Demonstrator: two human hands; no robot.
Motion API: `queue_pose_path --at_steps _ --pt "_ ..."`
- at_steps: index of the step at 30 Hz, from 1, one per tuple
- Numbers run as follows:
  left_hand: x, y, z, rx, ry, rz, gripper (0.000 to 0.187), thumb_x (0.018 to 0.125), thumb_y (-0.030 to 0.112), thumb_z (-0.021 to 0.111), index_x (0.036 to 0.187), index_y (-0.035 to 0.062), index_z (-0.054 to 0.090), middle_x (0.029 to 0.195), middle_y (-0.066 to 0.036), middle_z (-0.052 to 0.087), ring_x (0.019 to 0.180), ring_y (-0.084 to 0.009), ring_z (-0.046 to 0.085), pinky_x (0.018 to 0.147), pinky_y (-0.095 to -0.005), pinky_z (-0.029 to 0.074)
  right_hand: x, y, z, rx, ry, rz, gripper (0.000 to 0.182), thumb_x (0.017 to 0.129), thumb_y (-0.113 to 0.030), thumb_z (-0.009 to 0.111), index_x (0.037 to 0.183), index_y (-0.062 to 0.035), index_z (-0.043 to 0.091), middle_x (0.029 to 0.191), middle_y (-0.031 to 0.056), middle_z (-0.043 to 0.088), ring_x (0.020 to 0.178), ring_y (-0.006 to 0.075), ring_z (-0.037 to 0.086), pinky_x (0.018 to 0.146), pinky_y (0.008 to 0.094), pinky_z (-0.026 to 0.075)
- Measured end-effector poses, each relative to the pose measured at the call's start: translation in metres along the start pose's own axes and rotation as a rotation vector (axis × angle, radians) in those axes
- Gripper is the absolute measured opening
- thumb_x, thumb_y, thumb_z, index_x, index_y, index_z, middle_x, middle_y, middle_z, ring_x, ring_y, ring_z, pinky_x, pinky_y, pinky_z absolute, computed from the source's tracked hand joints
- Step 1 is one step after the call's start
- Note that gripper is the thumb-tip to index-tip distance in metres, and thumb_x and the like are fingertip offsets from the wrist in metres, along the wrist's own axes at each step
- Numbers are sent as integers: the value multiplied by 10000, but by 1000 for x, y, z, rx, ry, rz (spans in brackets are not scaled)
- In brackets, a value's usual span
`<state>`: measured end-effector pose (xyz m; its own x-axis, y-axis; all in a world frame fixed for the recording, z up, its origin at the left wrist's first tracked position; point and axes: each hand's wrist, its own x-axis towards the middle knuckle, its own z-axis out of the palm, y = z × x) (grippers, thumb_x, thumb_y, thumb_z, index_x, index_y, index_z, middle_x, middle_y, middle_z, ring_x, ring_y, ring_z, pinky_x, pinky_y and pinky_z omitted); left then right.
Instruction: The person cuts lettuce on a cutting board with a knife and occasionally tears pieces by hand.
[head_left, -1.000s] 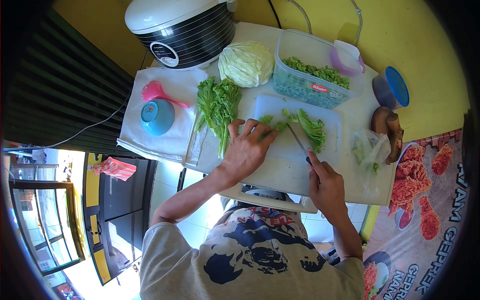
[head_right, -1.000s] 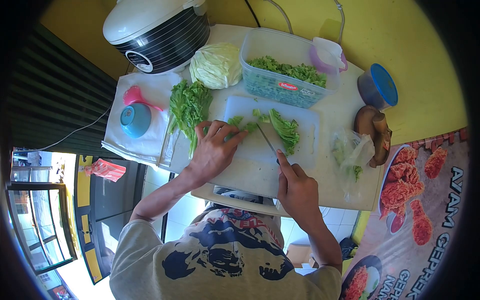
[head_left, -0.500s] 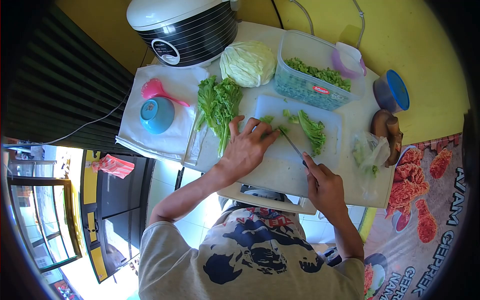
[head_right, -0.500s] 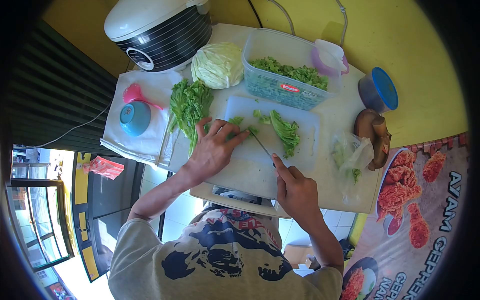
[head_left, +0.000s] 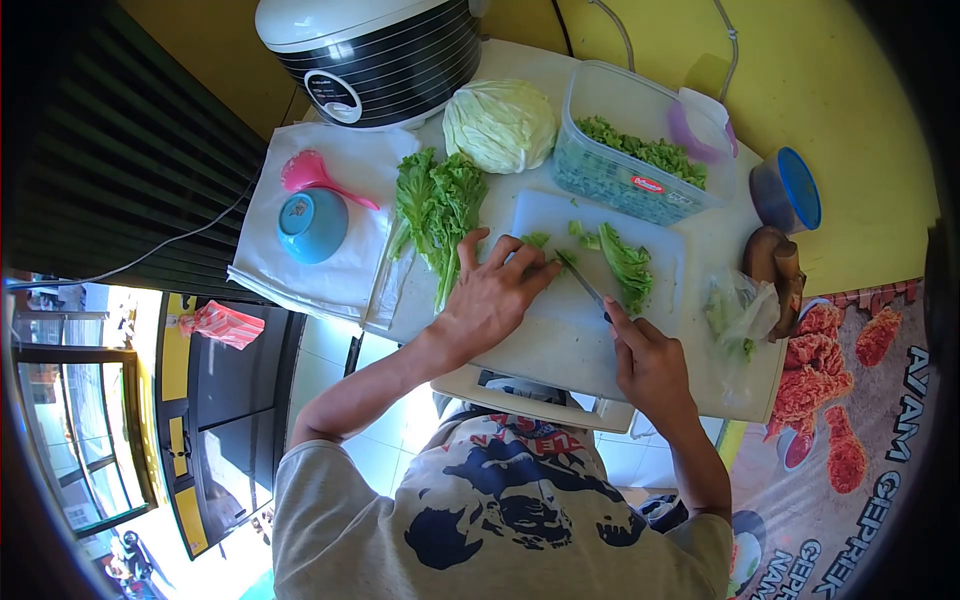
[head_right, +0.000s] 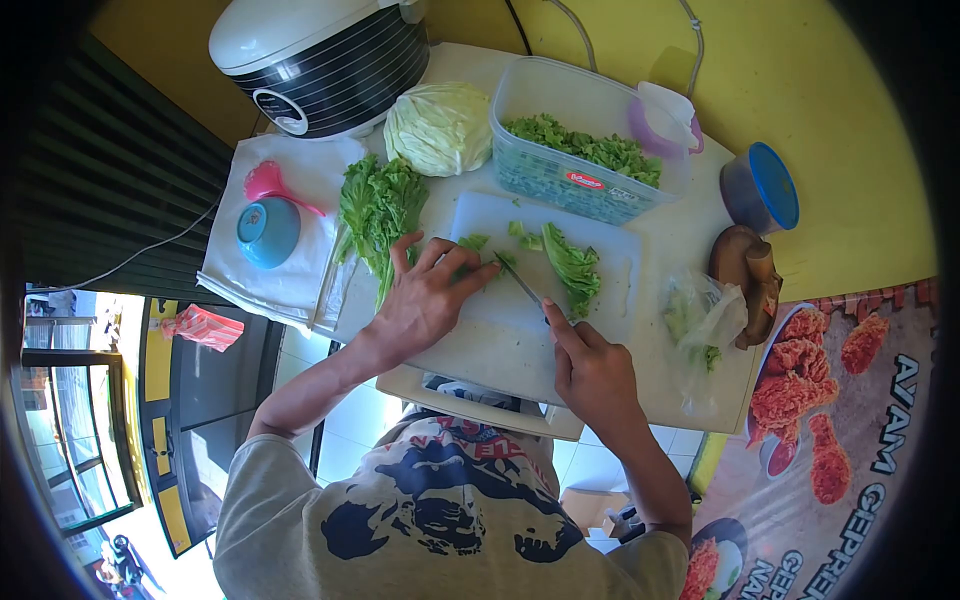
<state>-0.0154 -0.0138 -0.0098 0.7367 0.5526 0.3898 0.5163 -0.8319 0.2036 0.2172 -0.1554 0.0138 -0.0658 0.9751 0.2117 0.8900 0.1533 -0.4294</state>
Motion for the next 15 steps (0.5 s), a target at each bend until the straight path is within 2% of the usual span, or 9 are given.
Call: queue_pose_path --at_steps 7,15 --pt "-1 2 -2 23 -10 7 574 753 6 674 1296 180 741 1158 -22 623 1198 -223 566 1132 -616 291 11 -2 5 -39 5 -26 553 937 -54 671 1479 -138 594 786 86 647 544 266 636 517 397 551" --pt "-7 7 -2 27 89 -51 499 829 56 722 1314 173 710 1262 -8 631 1233 -219 564 1118 -569 276 3 -5 10 -76 54 21 580 946 -45 663 1509 -129 554 808 81 643 541 257 632 513 389 548"
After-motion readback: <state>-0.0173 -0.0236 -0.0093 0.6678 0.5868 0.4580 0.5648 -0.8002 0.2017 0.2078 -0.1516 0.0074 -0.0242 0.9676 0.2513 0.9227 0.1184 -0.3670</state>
